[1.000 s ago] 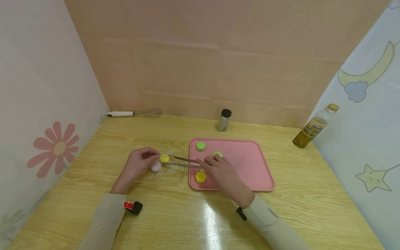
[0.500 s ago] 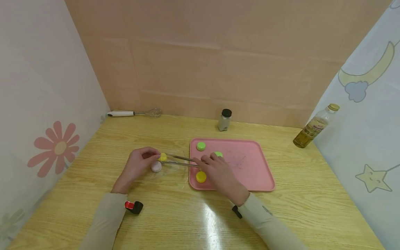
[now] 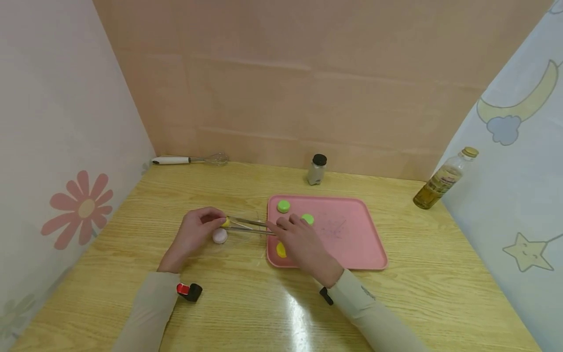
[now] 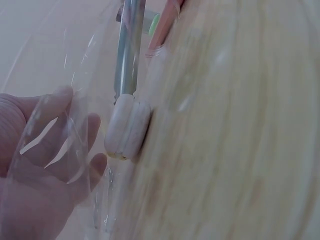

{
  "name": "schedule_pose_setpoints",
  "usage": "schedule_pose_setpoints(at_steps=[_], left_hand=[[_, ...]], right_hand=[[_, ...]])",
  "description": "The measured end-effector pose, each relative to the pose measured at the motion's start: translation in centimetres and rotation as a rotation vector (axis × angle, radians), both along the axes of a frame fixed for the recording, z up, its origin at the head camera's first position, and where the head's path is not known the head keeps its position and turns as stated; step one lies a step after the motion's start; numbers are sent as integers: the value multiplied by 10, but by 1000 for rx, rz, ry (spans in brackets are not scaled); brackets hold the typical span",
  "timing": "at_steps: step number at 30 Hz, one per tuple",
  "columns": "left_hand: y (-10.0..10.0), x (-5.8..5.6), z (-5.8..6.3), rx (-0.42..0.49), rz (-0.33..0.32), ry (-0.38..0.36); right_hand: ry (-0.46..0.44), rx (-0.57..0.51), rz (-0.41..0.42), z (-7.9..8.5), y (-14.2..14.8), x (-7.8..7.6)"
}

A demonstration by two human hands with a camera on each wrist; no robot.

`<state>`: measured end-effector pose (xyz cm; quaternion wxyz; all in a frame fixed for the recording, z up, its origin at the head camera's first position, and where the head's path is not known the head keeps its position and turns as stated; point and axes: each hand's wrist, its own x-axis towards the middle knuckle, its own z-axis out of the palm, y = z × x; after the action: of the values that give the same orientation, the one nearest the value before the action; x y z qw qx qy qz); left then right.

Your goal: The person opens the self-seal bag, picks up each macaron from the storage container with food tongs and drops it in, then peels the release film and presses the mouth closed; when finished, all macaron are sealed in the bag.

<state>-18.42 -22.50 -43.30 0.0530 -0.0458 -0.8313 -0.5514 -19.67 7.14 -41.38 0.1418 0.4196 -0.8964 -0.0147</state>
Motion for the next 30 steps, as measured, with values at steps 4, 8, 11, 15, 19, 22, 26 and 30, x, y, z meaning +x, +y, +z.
schedule_pose_setpoints(at_steps=[4, 8, 11, 15, 19, 22, 26, 30], left_hand=[[1, 0, 0, -12, 8, -8], [1, 0, 0, -15, 12, -5], [1, 0, 0, -11, 13, -3], [0, -1, -1, -6, 14, -2], [1, -1, -1, 5, 7, 4], [1, -1, -1, 17, -3, 8], [1, -1, 0, 23, -7, 5], [1, 0, 0, 15, -2, 2]], right_hand=[[-17, -3, 2, 0, 1, 1], [-12, -11, 10, 2, 2, 2], [-11, -16, 12, 4, 1, 3], [-25, -18, 13, 8, -2, 4], [-33, -27, 31, 10, -4, 4], [-23, -31, 47, 10, -6, 3], [-8, -18, 56, 10, -9, 2], [1, -5, 54, 10, -12, 2]])
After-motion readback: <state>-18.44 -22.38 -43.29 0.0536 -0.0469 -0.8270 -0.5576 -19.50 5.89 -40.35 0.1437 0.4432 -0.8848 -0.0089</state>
